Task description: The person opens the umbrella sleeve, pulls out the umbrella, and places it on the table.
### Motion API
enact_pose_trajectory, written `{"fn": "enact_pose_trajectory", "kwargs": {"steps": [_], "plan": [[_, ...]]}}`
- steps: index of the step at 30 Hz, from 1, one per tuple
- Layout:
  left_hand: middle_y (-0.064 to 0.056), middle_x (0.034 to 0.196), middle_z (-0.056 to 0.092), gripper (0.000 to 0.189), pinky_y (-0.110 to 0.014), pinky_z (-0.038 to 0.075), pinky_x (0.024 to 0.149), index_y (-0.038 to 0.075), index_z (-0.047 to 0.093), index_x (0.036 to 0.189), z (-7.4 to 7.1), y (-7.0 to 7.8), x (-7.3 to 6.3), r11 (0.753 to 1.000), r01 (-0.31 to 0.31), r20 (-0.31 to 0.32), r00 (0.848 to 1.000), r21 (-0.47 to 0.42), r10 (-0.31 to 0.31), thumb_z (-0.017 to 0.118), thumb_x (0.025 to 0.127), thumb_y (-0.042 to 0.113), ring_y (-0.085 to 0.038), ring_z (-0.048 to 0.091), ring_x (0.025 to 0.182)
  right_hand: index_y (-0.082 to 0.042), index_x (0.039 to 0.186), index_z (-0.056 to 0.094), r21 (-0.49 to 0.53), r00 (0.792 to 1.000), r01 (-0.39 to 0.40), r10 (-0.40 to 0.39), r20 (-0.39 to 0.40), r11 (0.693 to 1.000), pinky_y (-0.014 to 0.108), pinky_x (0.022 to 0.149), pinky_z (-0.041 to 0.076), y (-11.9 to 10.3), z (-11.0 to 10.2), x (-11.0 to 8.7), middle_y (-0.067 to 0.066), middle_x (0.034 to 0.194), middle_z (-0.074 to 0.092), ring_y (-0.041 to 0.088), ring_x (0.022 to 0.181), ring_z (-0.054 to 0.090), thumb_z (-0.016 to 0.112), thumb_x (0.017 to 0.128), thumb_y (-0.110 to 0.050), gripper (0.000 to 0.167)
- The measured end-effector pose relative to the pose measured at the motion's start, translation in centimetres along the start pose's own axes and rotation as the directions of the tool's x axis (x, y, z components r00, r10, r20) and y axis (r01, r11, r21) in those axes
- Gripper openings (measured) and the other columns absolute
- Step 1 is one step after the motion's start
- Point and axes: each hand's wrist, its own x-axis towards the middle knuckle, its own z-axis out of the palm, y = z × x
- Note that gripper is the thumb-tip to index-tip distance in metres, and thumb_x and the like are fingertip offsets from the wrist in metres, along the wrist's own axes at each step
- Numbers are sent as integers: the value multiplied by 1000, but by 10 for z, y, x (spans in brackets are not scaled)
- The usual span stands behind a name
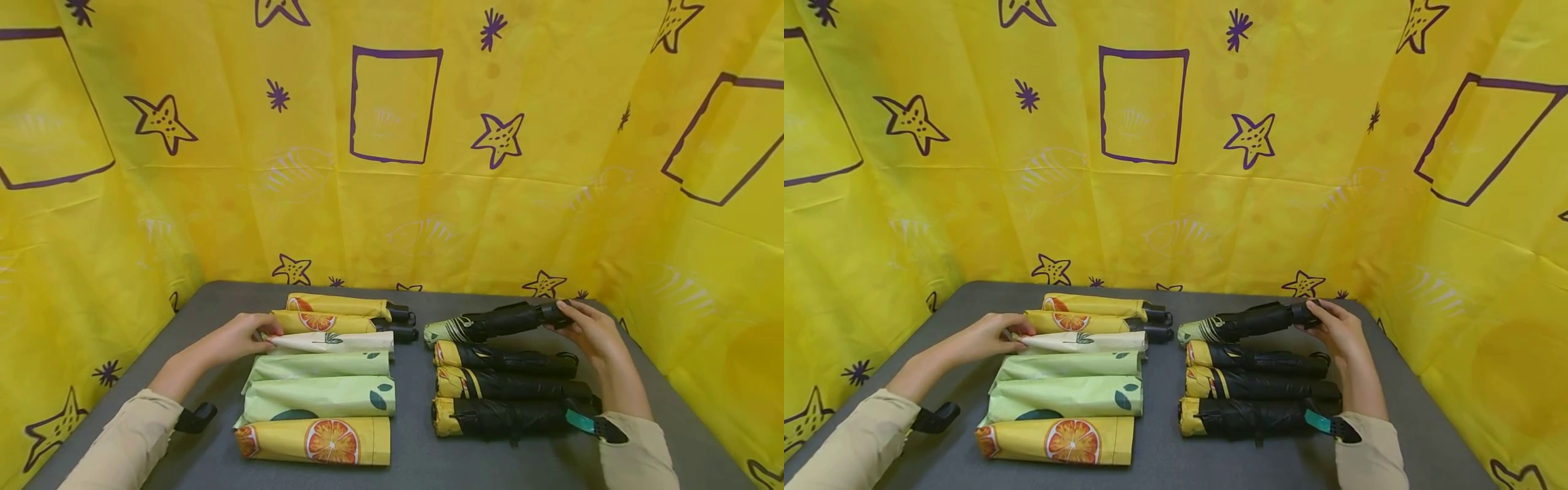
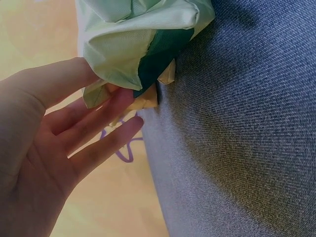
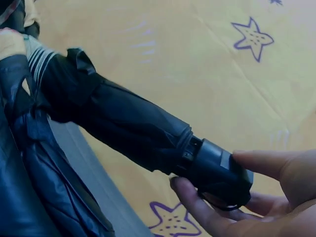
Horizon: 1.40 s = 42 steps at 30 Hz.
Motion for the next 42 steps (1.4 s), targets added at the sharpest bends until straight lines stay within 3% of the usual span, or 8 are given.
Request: {"fn": "enact_pose_trajectory", "kwargs": {"steps": [6, 10, 13, 20, 24, 30, 34, 42], "plan": [[0, 94, 68, 19, -23, 54, 68, 9, 67, 101, -1, 1, 0, 1000, 3, 5, 1000, 4, -3, 75, 84, 11, -10, 64, 87, -2, 147, 37, -269, 999, 41, -47, -15, 962, 15, 80, 52, -3, -2, -1, 4, 135, 42, -6, 91, 56, 62, 94, -39, 69], [0, 94, 68, 19, -24, 54, 69, 10, 67, 101, -1, 1, 1, 1000, 12, 13, 1000, 0, -12, 75, 84, 13, -10, 64, 88, -2, 149, 34, -416, 999, 50, -50, 9, 908, 38, 104, 45, -5, 0, -3, 22, 151, 32, 24, 123, 49, 62, 93, -43, 75], [1, 94, 67, 19, -25, 54, 69, 10, 67, 101, -1, 1, 1, 1000, 16, 17, 1000, -3, -16, 74, 84, 13, -10, 64, 88, 1, 149, 34, -489, 999, 42, -34, 25, 871, 61, 111, 30, -6, 1, -4, 31, 155, 21, 49, 137, 27, 63, 94, -38, 73], [2, 94, 68, 18, -25, 55, 70, 11, 67, 100, 0, 0, 1, 1000, 12, 18, 1000, -4, -12, 74, 85, 13, -9, 64, 88, 7, 137, 47, -652, 999, 50, -37, 33, 757, 66, 101, 35, -3, -2, 0, 38, 148, 27, 56, 130, 29, 64, 93, -20, 55], [2, 93, 68, 17, -25, 55, 69, 11, 67, 100, 0, 1, 1, 1000, 5, 15, 1000, 2, -5, 74, 84, 12, -8, 64, 87, 8, 134, 51, -697, 997, 78, -58, 52, 713, 57, 91, 44, 2, -4, 4, 40, 142, 34, 54, 121, 39, 63, 90, -12, 50], [2, 93, 68, 17, -25, 54, 69, 11, 67, 100, 1, 1, 1, 1000, -3, 12, 1000, 9, 3, 74, 84, 12, -9, 64, 87, 9, 126, 58, -729, 995, 97, -82, 56, 678, 38, 75, 50, 12, -8, 10, 40, 128, 51, 45, 103, 55, 66, 81, -2, 47], [2, 93, 68, 17, -24, 54, 69, 12, 67, 100, 2, -1, 2, 1000, -9, 12, 1000, 8, 9, 74, 84, 13, -8, 64, 87, 10, 125, 58, -735, 996, 86, -56, 65, 673, 41, 77, 51, 16, -11, 13, 40, 127, 53, 46, 102, 57, 66, 78, -1, 49], [2, 91, 68, 16, -24, 54, 67, 11, 67, 98, 4, -1, 3, 1000, -21, 2, 1000, 17, 21, 75, 84, 12, -7, 63, 85, 11, 119, 61, -783, 989, 138, -49, 136, 607, 46, 78, 53, 20, -12, 18, 42, 125, 53, 54, 108, 55, 67, 78, 0, 43]]}}
